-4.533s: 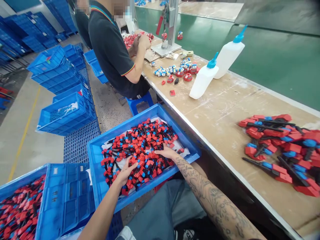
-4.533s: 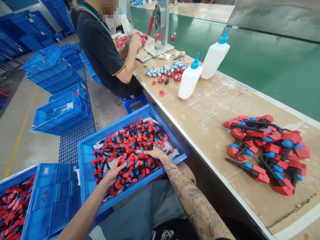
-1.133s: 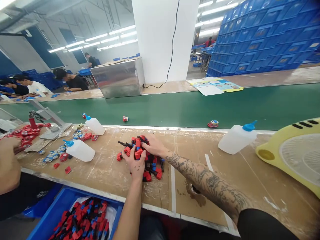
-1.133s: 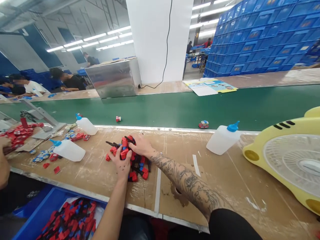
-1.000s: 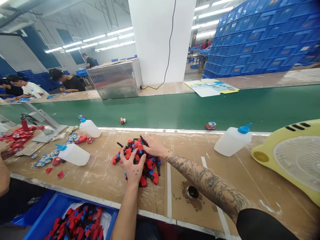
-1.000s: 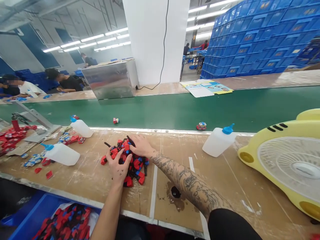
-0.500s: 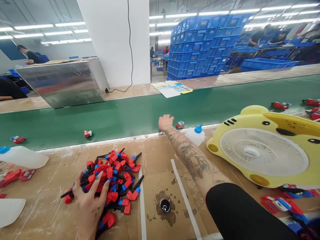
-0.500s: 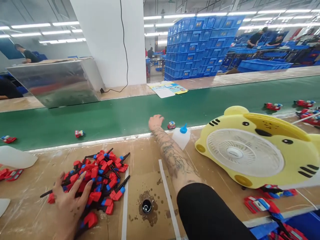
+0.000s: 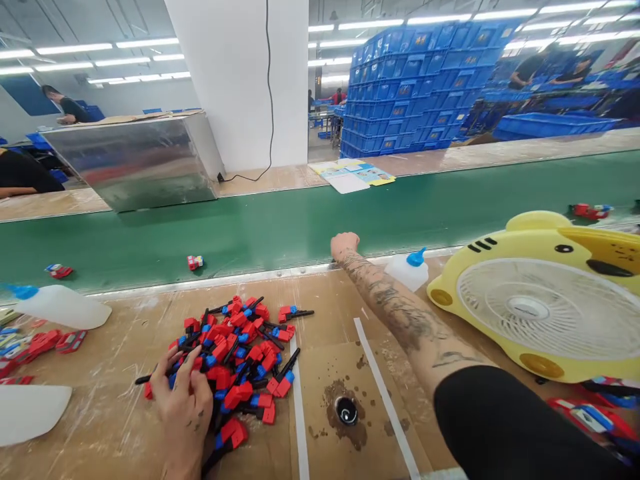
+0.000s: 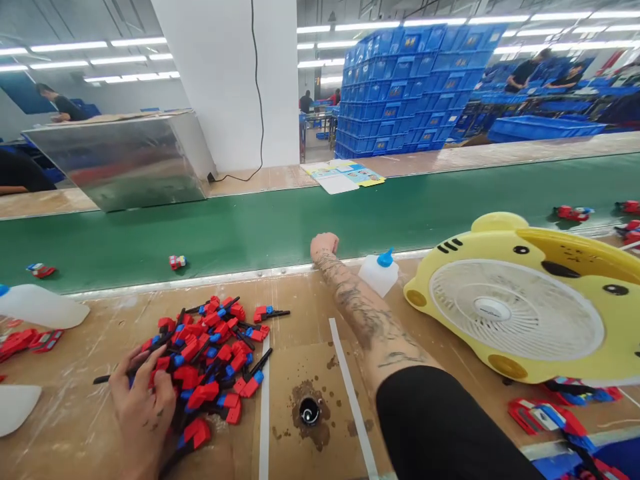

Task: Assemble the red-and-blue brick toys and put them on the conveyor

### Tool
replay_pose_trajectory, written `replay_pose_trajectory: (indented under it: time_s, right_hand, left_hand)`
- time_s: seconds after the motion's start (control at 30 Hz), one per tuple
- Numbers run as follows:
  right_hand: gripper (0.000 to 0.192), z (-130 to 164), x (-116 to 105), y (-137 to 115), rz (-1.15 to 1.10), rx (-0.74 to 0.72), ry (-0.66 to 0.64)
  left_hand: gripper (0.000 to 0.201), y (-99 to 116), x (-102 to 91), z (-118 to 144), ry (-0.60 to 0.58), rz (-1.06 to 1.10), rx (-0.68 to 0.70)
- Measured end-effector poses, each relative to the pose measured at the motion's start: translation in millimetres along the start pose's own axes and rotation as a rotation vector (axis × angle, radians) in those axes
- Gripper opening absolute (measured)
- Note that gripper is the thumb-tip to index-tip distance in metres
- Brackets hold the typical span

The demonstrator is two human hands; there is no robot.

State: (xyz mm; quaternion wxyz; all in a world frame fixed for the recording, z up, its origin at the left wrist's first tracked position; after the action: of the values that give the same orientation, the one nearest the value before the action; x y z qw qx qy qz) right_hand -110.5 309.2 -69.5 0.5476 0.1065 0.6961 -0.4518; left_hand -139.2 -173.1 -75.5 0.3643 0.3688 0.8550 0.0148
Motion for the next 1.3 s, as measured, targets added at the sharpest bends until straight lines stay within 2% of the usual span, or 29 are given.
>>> replay_pose_trajectory:
  time_s: [0.1, 0.2, 0.27, 0.37, 0.43, 0.5, 0.57, 0.63, 0.7, 0.77, 0.8, 0.87, 0.97, 1.03, 1.13, 1.2, 1.3]
  right_hand:
    - [0.015, 35, 10, -42, -0.066, -0.183, -0.036]
    - [0.025, 100, 17, -62, -0.271, -0.404, -0.071]
    - [0.03, 146, 20, -54, -0.586, -0.485, -0.096]
    - [0.036, 202, 30, -23, -0.884, -0.468, -0.136]
    - [0.038, 230, 31, -8, -0.938, -0.473, -0.112]
    - [0.039, 248, 29, 2, -0.94, -0.499, -0.081]
    - [0.039, 255, 26, 9, -0.944, -0.515, -0.064]
    - [0.04, 253, 24, 18, -0.952, -0.529, -0.041]
    - [0.04, 244, 26, 30, -0.955, -0.513, -0.013]
    - [0.039, 233, 31, 47, -0.99, -0.44, 0.013]
    - [0.039, 228, 33, 56, -1.03, -0.391, 0.025]
    - [0.04, 221, 38, 70, -1.14, -0.313, 0.031]
    - [0.037, 216, 42, 82, -1.338, -0.248, 0.023]
    - [0.036, 214, 45, 85, -1.505, -0.189, -0.012]
    - [0.036, 211, 48, 86, -1.719, -0.103, -0.07]
    - [0.04, 208, 46, 88, -1.793, -0.07, -0.067]
    - [0.045, 203, 43, 89, -1.883, -0.043, -0.081]
  left_hand:
    - [0.035, -7, -12.3, -5, 0.028, -0.037, -0.068]
    - [0.054, -28, -21.9, -15, 0.004, 0.009, -0.217]
    - [0.077, -48, -27.2, -26, 0.001, 0.099, -0.312]
    - [0.1, -88, -31.7, -43, 0.063, 0.345, -0.508]
    - [0.099, -112, -26.1, -48, 0.095, 0.614, -0.692]
    - [0.084, -114, -15.1, -49, 0.043, 0.883, -0.841]
    - [0.065, -86, -5.7, -42, -0.139, 1.062, -0.907]
    - [0.056, -29, 0.8, -23, -0.451, 1.111, -0.854]
    - [0.064, 41, 6.4, 4, -0.798, 1.04, -0.661]
    - [0.074, 103, 13.8, 26, -0.981, 0.913, -0.407]
    - [0.075, 128, 19.9, 31, -1.009, 0.832, -0.263]
    - [0.068, 165, 38.6, 33, -0.992, 0.657, -0.002]
    - [0.061, 198, 79.0, 33, -1.022, 0.456, 0.303]
    - [0.067, 211, 100.9, 36, -1.043, 0.358, 0.481]
    - [0.078, 225, 112.8, 41, -0.973, 0.223, 0.717]
    - [0.076, 228, 112.4, 46, -0.947, 0.146, 0.795]
    - [0.059, 225, 109.5, 52, -0.977, 0.046, 0.811]
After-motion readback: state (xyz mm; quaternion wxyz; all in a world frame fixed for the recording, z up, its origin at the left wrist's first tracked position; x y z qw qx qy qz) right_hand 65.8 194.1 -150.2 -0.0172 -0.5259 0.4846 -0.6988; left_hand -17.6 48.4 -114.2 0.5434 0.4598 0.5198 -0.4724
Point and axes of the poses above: each hand's wrist, its own z-axis away from the middle knuckle, its own x-axis out of the palm, y = z × x, the point moved 8 cm from there along -z, towards the middle knuckle, and after that the axes turned 14 degrees about -z, right-handed, at the moved point
